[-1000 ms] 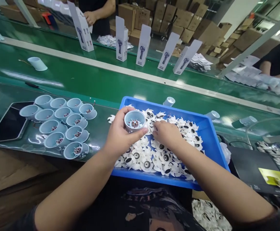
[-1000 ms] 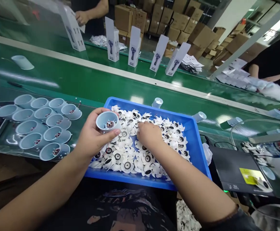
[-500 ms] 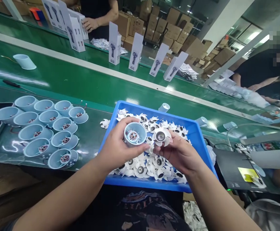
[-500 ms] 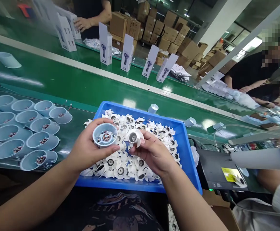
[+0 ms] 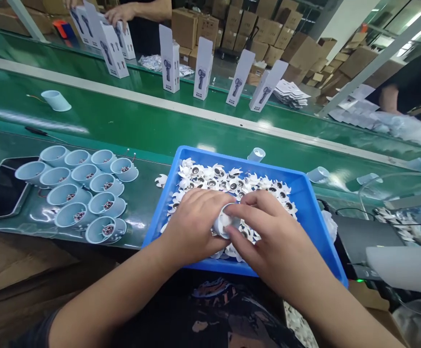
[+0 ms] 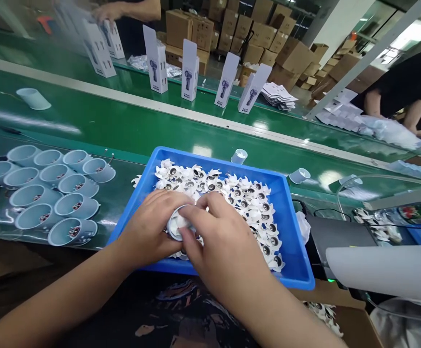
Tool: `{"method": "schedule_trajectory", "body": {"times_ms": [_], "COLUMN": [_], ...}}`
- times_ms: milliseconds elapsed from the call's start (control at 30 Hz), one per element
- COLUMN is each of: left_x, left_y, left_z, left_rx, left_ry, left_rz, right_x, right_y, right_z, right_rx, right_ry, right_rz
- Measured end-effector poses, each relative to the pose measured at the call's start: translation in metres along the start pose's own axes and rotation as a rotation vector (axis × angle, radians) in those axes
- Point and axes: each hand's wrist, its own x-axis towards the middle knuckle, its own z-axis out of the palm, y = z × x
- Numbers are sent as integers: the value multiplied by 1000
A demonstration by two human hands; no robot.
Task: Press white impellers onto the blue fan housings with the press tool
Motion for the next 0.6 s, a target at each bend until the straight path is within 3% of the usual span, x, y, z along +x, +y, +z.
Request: {"method": "schedule_trajectory", "body": {"times_ms": [233,433,600], "left_x": [-5,-2,1], "left_y": [0,2,7], "left_z": [6,1,-4], "left_rx": [29,5,19], "left_ry": [61,43,-4], "left_rz": [-7,-99,-110], "right_x": [8,-5,-21], "right_y": [4,5,10], "right_z": [15,4,0], "right_rx": [-61,61,-32], "right_ry": [30,116,101], "right_rz": [2,-28,-123]}}
